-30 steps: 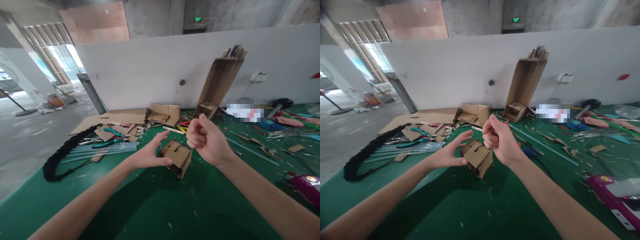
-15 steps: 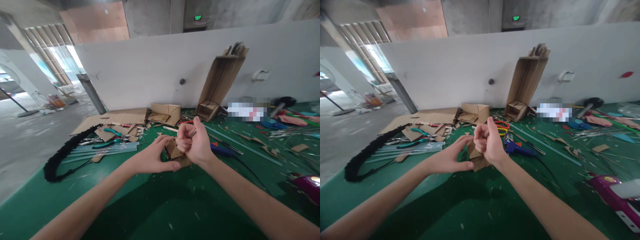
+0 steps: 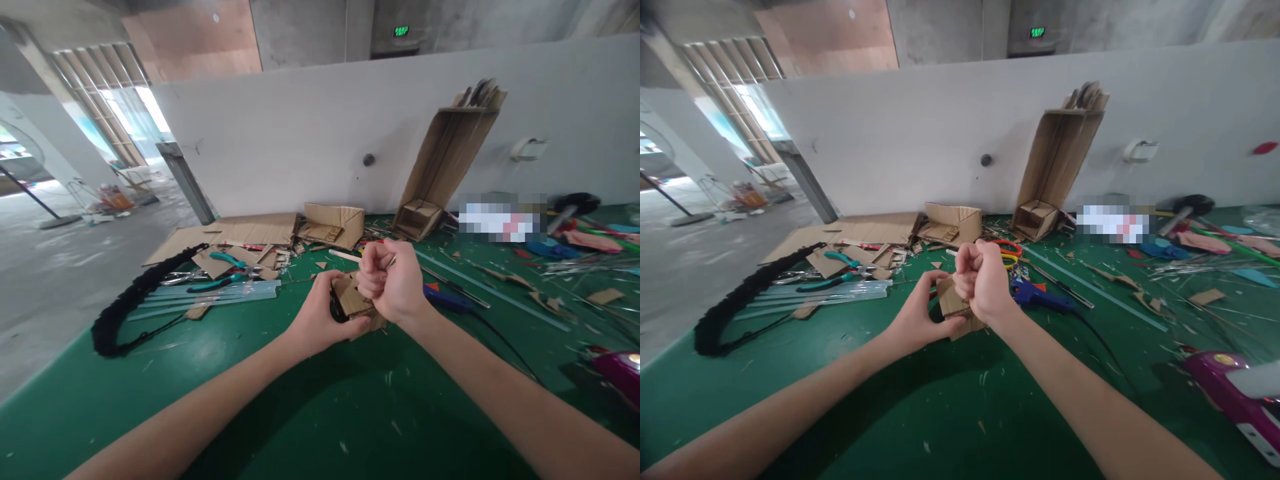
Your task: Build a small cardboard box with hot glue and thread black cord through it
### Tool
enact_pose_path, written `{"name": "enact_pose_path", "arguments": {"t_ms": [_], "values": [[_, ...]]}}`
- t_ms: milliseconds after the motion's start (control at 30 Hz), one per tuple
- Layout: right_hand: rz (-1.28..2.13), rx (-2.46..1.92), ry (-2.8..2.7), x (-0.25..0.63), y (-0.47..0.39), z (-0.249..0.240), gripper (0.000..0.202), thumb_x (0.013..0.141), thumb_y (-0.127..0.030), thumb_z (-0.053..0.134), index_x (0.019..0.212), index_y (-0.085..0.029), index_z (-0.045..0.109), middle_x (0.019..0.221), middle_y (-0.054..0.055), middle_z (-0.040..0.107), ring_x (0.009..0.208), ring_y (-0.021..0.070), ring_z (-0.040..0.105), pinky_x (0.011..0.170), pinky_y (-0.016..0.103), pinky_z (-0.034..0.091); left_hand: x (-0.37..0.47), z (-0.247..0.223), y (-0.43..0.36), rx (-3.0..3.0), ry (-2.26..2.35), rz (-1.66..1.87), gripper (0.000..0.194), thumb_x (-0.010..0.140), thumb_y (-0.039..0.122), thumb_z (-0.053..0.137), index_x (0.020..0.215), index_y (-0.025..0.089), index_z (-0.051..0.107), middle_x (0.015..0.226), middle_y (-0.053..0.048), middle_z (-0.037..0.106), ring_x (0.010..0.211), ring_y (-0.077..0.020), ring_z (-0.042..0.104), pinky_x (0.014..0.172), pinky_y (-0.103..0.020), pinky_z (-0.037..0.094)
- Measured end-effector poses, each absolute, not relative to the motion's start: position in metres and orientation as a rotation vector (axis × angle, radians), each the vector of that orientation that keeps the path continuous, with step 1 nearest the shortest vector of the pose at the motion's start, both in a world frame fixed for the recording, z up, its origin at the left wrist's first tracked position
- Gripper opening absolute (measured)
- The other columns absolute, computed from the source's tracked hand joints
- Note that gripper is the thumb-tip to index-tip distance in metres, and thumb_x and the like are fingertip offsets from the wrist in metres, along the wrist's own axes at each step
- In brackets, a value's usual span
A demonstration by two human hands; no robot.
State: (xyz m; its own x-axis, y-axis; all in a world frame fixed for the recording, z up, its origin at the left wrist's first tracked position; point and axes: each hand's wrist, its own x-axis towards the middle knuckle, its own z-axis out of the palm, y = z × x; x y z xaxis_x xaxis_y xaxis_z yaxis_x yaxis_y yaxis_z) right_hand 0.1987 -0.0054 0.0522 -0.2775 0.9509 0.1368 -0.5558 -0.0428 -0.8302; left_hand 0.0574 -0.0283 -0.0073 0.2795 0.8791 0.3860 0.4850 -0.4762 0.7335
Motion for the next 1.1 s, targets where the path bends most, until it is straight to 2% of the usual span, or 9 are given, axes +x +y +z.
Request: {"name": "enact_pose_path", "arguments": {"t_ms": [200, 333, 467, 533, 767, 1100], "values": [[1.543, -0.581, -1.073, 0.196, -0.006, 0.047, 0.040, 0.076, -0.043, 0.041, 0.044, -0.020, 0.045, 0.038, -0.010, 0.015, 0.031, 0.0045, 0.012, 0.032, 0.018, 0.012, 0.060, -0.012, -0.033, 2.021, 1.308, 1.193, 0.054, 0.062, 0.047, 0.074, 0.095, 0.021, 0.040, 0.100, -0.005, 0.056, 0.091, -0.0213, 0.057, 0.078, -0.037, 0.047], [1.508, -0.573, -1.091, 0.196, -0.007, 0.045, 0.041, 0.076, -0.045, 0.041, 0.044, -0.020, 0.045, 0.038, -0.010, 0.016, 0.031, 0.0046, 0.011, 0.032, 0.019, 0.011, 0.059, -0.009, -0.031, 2.038, 1.361, 1.222, 0.051, 0.058, 0.050, 0.076, 0.083, 0.020, 0.043, 0.096, -0.006, 0.060, 0.083, -0.0211, 0.057, 0.068, -0.034, 0.047], [1.466, -0.569, -1.147, 0.195, -0.008, 0.043, 0.042, 0.078, -0.045, 0.040, 0.045, -0.020, 0.045, 0.039, -0.009, 0.017, 0.032, 0.0050, 0.011, 0.033, 0.020, 0.010, 0.058, -0.005, -0.031, 2.077, 1.248, 1.234, 0.042, 0.061, 0.045, 0.075, 0.055, 0.019, 0.042, 0.106, -0.009, 0.062, 0.097, -0.0250, 0.059, 0.076, -0.036, 0.049], [1.427, -0.573, -1.215, 0.195, -0.008, 0.041, 0.043, 0.080, -0.044, 0.038, 0.046, -0.020, 0.045, 0.039, -0.009, 0.020, 0.033, 0.0053, 0.013, 0.034, 0.021, 0.010, 0.058, -0.005, -0.031, 2.076, 1.213, 1.225, 0.043, 0.063, 0.043, 0.074, 0.049, 0.018, 0.043, 0.114, -0.009, 0.060, 0.104, -0.0267, 0.058, 0.083, -0.038, 0.049], [1.279, -0.626, -1.437, 0.196, -0.006, 0.038, 0.044, 0.084, -0.040, 0.035, 0.046, -0.021, 0.043, 0.039, -0.006, 0.026, 0.035, 0.0072, 0.020, 0.037, 0.023, 0.016, 0.059, -0.009, -0.031, 2.057, 1.216, 1.211, 0.028, 0.064, 0.045, 0.075, 0.063, 0.018, 0.065, 0.121, -0.009, 0.056, 0.111, -0.0275, 0.055, 0.096, -0.042, 0.046], [1.326, -0.708, -1.487, 0.194, 0.000, 0.039, 0.044, 0.086, -0.037, 0.033, 0.045, -0.021, 0.041, 0.037, -0.007, 0.023, 0.034, 0.0076, 0.019, 0.037, 0.024, 0.016, 0.062, -0.011, -0.033, 2.018, 1.227, 1.231, 0.023, 0.064, 0.041, 0.076, 0.073, 0.020, 0.070, 0.119, -0.007, 0.056, 0.112, -0.0276, 0.054, 0.097, -0.044, 0.046]]}}
